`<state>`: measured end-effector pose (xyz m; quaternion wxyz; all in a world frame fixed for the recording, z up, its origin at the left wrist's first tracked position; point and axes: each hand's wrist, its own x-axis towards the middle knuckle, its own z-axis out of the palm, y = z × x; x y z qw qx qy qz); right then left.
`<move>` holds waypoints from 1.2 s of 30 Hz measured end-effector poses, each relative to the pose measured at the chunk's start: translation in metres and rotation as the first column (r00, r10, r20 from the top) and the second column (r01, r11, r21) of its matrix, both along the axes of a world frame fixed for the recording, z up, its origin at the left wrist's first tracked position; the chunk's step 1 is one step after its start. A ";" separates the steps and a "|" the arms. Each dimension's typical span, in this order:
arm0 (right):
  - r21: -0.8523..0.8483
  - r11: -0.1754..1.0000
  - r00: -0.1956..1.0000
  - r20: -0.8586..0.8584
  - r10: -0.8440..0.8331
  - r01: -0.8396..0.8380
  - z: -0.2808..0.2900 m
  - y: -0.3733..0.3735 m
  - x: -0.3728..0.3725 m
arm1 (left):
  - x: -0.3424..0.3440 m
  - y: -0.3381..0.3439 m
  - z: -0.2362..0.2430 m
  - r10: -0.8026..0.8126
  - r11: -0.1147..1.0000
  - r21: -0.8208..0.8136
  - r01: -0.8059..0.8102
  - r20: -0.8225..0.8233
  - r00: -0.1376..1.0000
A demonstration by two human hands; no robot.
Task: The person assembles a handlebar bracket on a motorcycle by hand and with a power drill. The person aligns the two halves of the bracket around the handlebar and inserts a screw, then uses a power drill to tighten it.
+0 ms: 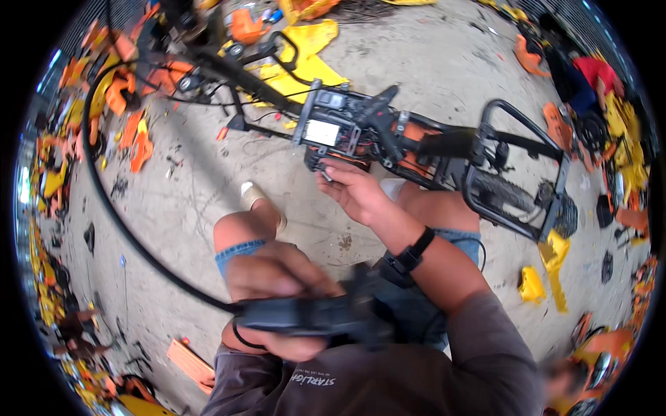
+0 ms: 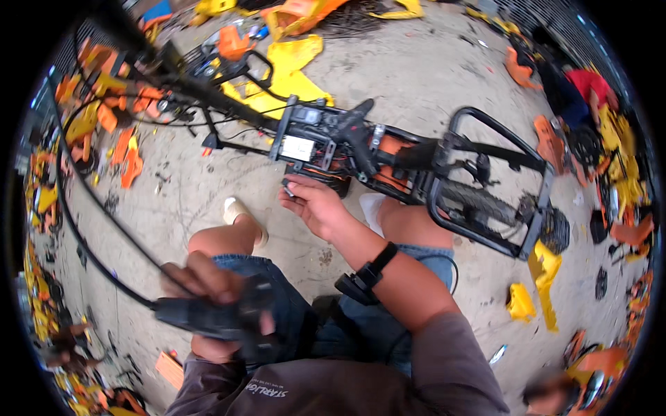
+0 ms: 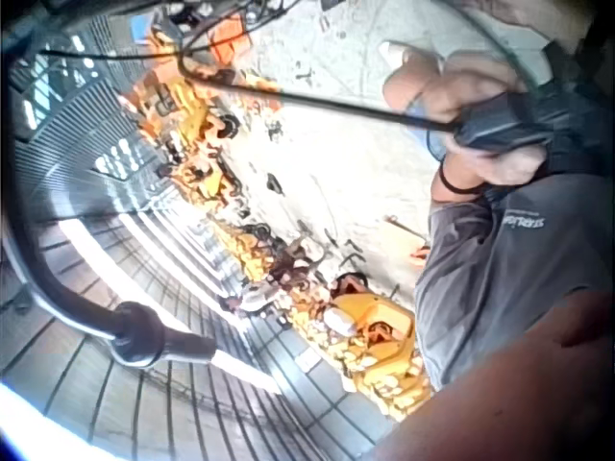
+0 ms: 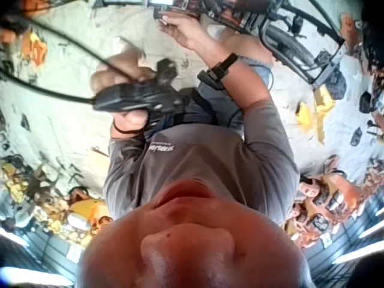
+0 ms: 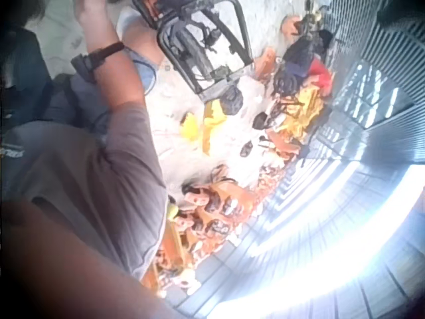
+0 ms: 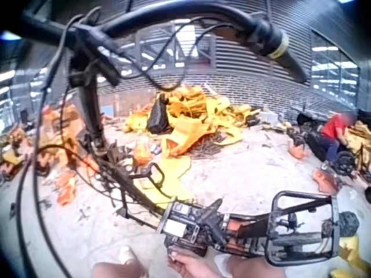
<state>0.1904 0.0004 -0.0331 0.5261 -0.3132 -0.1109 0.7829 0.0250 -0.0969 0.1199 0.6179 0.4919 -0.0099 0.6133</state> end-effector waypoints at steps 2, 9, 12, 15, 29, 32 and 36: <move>0.023 0.999 0.999 -0.013 -0.044 0.044 0.001 0.003 0.012 | -0.002 0.002 0.003 -0.131 0.989 -0.043 0.141 0.187 0.974; 0.060 0.994 0.991 -0.099 -0.084 0.090 0.019 0.003 0.015 | -0.011 -0.013 0.050 -0.487 0.861 0.153 0.486 0.523 0.699; 0.099 0.987 0.983 -0.151 -0.108 0.124 0.017 0.006 0.025 | 0.007 0.005 0.048 -0.787 0.564 0.303 0.768 0.479 0.389; 0.091 0.988 0.981 -0.163 -0.105 0.121 0.024 0.006 0.030 | 0.008 0.002 0.034 -0.615 0.780 0.172 0.602 0.391 0.685; 0.124 0.973 0.968 -0.180 -0.174 0.197 0.002 0.008 0.017 | 0.058 0.074 -0.087 0.680 0.687 0.614 -0.388 -0.732 0.048; 0.293 0.954 0.996 0.027 -0.082 0.071 0.007 -0.009 0.023 | 0.062 0.076 -0.092 0.746 0.609 0.701 -0.371 -0.665 -0.030; 0.072 0.992 0.994 -0.029 -0.101 0.103 0.013 -0.009 0.010 | 0.059 0.070 -0.089 0.700 0.636 0.644 -0.424 -0.713 -0.034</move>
